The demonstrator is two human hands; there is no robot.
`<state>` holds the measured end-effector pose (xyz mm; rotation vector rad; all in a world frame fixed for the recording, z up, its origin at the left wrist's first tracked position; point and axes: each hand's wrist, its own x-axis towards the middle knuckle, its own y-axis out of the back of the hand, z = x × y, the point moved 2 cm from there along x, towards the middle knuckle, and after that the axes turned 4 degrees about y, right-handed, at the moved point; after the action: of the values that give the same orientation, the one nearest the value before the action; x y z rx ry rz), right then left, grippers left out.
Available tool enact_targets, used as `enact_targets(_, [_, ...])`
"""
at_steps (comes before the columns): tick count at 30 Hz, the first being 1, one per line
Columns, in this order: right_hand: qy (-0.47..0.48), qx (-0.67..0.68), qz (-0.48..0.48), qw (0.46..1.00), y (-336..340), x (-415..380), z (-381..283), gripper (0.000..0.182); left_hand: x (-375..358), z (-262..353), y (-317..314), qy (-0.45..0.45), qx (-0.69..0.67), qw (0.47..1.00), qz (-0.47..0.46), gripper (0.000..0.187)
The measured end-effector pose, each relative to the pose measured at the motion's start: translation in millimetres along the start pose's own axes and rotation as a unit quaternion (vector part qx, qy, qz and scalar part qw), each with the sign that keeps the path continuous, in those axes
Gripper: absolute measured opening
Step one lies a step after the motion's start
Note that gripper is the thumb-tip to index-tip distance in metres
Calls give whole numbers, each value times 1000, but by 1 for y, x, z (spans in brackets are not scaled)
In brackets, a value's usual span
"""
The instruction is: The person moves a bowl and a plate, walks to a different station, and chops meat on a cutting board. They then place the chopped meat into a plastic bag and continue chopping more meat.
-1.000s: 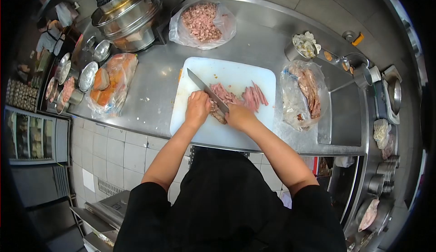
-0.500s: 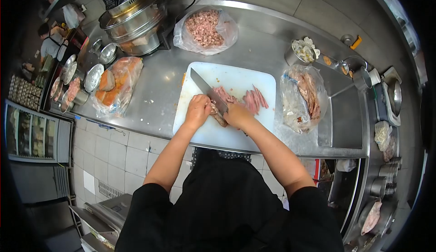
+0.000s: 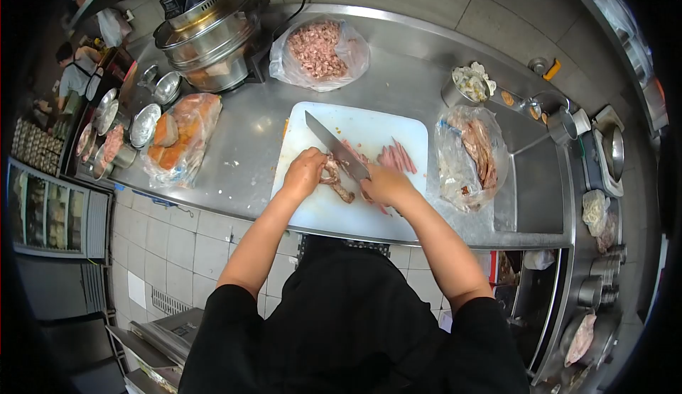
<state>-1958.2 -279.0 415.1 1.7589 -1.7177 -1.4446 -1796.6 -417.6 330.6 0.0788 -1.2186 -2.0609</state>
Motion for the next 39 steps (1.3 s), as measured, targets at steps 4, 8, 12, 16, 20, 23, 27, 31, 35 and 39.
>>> enact_targets(4, [-2,-13,-99,995,-16,10,11,35,2,-6,-2,-10,-14,1000,-11,10])
enact_targets(8, [112,-88,150,978,-66,60,21,32,5,-6,-5,-12,-16,1000,-10,8])
enact_targets(12, [85,-58,-15,995,-10,51,-7,32,4,-6,-3,-5,-32,999,-2,6])
enact_targets(16, [25,-11,-148,989,-10,25,-6,33,5,-10,-2,0,-37,999,-2,6])
enact_targets(20, [98,-46,130,986,-45,52,5,35,10,-11,-5,-2,-42,999,-6,6])
enact_targets(23, [65,12,56,996,-30,63,6,36,7,-11,-1,-2,-37,999,-27,9])
enact_targets(27, [46,18,26,998,-14,37,5,35,6,-8,0,-2,-35,999,-35,10])
enact_targets(31, [12,17,-55,998,0,4,-1,34,5,-9,-2,-17,-37,999,-16,9])
enact_targets(35, [69,-60,52,994,-50,37,21,34,7,-12,-3,-16,-29,999,-33,6])
enact_targets(39, [98,-36,112,988,-46,69,4,36,10,-11,-1,-47,-20,997,-60,9])
